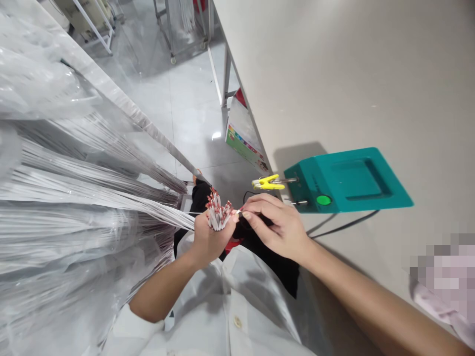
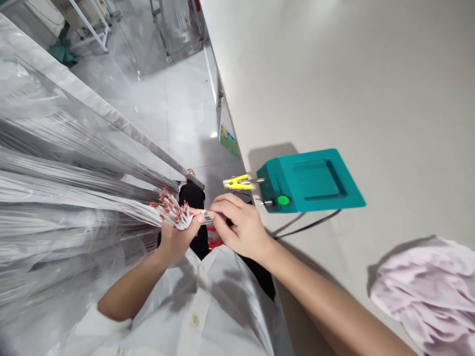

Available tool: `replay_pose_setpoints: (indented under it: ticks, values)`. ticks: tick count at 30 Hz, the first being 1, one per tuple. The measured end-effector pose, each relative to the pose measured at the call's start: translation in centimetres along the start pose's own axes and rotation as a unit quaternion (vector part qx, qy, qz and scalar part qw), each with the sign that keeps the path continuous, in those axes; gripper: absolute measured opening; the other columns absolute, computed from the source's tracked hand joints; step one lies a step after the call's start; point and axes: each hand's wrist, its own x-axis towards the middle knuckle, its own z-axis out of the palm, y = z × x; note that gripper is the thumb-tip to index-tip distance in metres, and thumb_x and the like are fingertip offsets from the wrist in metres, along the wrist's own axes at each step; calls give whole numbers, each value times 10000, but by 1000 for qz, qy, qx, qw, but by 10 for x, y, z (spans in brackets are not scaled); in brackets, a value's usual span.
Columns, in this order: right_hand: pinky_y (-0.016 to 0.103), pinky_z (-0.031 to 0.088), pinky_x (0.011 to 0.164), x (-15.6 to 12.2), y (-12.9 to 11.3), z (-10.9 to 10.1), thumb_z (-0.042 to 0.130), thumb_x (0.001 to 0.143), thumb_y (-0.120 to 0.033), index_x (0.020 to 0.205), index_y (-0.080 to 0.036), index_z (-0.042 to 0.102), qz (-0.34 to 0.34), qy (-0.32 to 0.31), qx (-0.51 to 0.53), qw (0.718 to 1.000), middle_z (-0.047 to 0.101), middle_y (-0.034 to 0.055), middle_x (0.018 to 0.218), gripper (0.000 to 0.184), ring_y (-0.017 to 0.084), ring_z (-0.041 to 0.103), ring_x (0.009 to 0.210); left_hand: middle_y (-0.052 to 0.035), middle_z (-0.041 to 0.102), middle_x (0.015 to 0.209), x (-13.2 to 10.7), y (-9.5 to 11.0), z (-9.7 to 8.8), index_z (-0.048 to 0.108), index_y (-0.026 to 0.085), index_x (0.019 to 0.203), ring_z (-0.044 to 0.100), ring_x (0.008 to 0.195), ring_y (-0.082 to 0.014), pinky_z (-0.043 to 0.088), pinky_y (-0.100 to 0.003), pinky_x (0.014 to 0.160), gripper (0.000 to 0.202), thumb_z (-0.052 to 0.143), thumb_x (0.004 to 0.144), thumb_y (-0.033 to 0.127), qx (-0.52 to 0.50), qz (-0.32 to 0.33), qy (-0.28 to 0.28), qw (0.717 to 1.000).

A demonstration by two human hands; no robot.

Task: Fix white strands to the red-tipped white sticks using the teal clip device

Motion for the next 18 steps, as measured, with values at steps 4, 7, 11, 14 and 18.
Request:
replay_pose_setpoints:
  ticks: [4, 7, 11, 14, 18]
  values:
    - [285, 503, 678, 2, 2, -4, 523, 833, -166, 876, -190, 610, 88, -5, 114, 990, 624, 62, 846, 100, 154, 599, 781, -13, 614, 670, 0, -5, -2, 629, 150, 738, 573, 655, -132, 453, -231, 606, 140, 571, 775, 272, 16, 11, 13, 1000]
    - [263, 504, 627, 3, 3, -5, 539, 834, -219, 924, -194, 613, 145, -32, 173, 974, 622, 67, 892, 118, 152, 598, 777, -36, 656, 733, 0, -9, -4, 645, 148, 755, 611, 752, -163, 473, -249, 666, 122, 592, 758, 258, 30, 26, 22, 999]
    - [237, 488, 553, 11, -1, -7, 581, 807, -286, 834, -178, 616, 178, -99, 210, 956, 612, 53, 817, 117, 128, 582, 661, -35, 666, 767, 0, -14, -4, 657, 164, 742, 617, 753, -162, 476, -255, 703, 66, 597, 732, 190, 57, 48, -12, 997]
    - [214, 438, 466, 17, -2, -11, 573, 805, -266, 733, -170, 602, 161, -139, 170, 962, 580, 25, 691, 124, 95, 525, 533, -20, 645, 711, 0, -20, -5, 629, 174, 672, 596, 669, -146, 472, -248, 658, 39, 611, 706, 171, 49, 55, -20, 997]
    - [233, 462, 543, 22, 0, -18, 517, 828, -176, 792, -176, 601, 27, -177, 44, 983, 619, 44, 771, 92, 115, 574, 625, 0, 593, 628, 0, -21, -7, 581, 170, 611, 542, 601, -128, 445, -235, 604, 89, 621, 690, 177, 62, 56, -46, 995]
